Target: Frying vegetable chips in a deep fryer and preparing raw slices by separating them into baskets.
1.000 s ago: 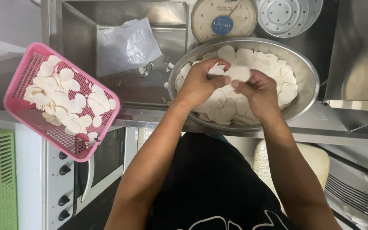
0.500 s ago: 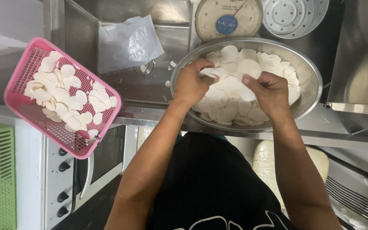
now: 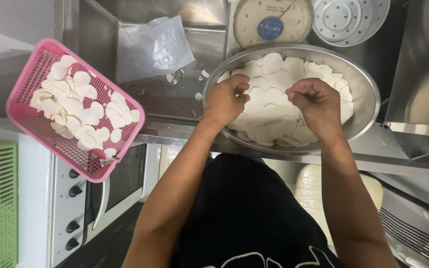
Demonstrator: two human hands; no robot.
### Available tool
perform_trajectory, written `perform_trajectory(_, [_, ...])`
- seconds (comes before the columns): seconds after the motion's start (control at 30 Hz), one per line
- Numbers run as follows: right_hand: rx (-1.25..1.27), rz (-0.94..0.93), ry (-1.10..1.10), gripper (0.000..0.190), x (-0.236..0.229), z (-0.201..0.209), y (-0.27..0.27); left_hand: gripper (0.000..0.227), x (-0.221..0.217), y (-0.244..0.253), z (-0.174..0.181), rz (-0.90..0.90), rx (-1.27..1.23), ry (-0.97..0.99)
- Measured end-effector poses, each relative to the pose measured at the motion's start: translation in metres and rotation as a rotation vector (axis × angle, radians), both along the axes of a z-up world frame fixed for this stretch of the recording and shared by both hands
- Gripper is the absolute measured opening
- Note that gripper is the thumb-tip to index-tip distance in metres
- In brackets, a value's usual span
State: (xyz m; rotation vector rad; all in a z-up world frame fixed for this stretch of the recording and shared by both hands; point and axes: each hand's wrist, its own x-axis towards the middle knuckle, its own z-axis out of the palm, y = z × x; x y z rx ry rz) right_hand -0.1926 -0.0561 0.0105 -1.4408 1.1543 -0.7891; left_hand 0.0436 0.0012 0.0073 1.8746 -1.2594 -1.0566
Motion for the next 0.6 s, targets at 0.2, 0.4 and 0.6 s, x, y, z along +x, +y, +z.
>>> perform_trajectory(0.2, [-0.072,0.042,0.234,0.015,0.005,-0.039,-0.009,0.03,0.01,0.015,-0.001,0.023,0.049,0.011])
perform_trajectory(0.4, [-0.263,0.214,0.671,0.016,0.04,-0.083,-0.022,0.027,0.042,0.054,0.02,0.153,0.116,0.001])
perform_trajectory(0.6, [-0.192,0.286,0.854,0.014,0.065,-0.085,-0.022,0.03,0.083,0.111,0.029,0.337,0.131,0.044])
